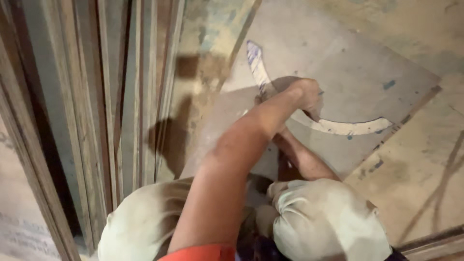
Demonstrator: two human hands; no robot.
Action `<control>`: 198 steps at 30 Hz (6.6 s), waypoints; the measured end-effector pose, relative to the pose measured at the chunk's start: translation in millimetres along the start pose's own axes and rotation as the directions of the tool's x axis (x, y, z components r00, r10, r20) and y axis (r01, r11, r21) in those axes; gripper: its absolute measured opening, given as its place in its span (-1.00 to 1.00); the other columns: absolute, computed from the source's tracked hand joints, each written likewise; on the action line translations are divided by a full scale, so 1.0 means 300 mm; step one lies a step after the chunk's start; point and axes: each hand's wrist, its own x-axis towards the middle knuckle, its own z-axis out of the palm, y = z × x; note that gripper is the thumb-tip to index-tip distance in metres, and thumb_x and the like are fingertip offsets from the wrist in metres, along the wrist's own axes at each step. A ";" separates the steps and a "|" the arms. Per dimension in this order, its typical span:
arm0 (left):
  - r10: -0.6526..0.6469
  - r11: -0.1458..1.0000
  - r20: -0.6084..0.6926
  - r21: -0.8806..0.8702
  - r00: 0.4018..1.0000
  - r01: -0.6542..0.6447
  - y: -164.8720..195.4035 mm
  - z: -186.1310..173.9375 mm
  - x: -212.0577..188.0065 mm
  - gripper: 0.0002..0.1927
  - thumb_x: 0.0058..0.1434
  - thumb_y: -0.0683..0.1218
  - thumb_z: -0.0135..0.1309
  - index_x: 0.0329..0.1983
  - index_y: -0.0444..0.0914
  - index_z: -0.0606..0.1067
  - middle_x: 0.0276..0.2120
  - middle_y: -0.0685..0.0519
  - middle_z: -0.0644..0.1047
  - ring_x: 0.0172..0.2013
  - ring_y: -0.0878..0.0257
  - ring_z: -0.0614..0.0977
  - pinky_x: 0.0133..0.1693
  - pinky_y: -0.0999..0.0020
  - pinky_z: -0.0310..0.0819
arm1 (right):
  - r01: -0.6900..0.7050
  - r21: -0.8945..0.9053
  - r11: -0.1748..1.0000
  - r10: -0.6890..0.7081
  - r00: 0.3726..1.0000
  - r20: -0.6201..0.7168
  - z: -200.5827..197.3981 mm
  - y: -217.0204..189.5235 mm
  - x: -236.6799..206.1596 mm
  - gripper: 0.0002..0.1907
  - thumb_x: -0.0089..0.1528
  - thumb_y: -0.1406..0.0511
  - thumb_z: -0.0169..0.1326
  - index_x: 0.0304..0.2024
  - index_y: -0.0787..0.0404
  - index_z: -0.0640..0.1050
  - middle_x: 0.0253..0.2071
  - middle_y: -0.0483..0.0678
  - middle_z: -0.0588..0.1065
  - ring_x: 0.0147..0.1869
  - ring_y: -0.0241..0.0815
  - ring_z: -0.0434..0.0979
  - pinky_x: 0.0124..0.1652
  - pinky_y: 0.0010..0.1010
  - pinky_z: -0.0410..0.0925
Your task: The person kneels on the workshop floor holding a curved wooden template against a plywood sheet and traces around its edge with a marker, repositioning the template and steadying it by hand to draw the curved outline onto the board.
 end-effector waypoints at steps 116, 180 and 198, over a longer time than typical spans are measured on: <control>-0.660 0.750 -0.696 -0.632 0.284 0.196 -0.085 0.418 -0.616 -0.15 0.32 -0.03 0.29 0.56 -0.33 0.15 0.54 -0.23 0.16 0.54 -0.17 0.15 0.52 0.04 0.03 | -0.623 0.293 0.725 0.684 0.608 -0.402 -0.395 0.344 -0.784 -0.47 0.44 0.35 0.15 0.41 0.32 0.32 0.41 0.21 0.35 0.47 0.25 0.33 0.44 -0.08 0.23; -0.645 0.762 -0.732 -0.637 0.220 0.114 -0.056 0.502 -0.637 -0.18 0.08 -0.15 0.49 0.39 -0.31 0.36 0.46 -0.28 0.25 0.46 -0.21 0.29 0.45 0.00 0.23 | -0.686 0.209 0.697 0.700 0.586 -0.408 -0.349 0.278 -0.813 -0.38 0.38 0.26 0.19 0.40 0.39 0.30 0.45 0.27 0.32 0.45 0.30 0.26 0.42 0.01 0.21; -0.611 0.791 -0.751 -0.573 0.248 0.215 -0.029 0.453 -0.675 -0.33 0.29 0.05 0.28 0.37 -0.31 0.39 0.47 -0.27 0.22 0.42 -0.23 0.29 0.41 -0.01 0.21 | -0.663 0.176 0.728 0.670 0.632 -0.389 -0.352 0.261 -0.795 -0.36 0.44 0.25 0.16 0.48 0.37 0.27 0.48 0.27 0.32 0.48 0.30 0.26 0.48 0.01 0.16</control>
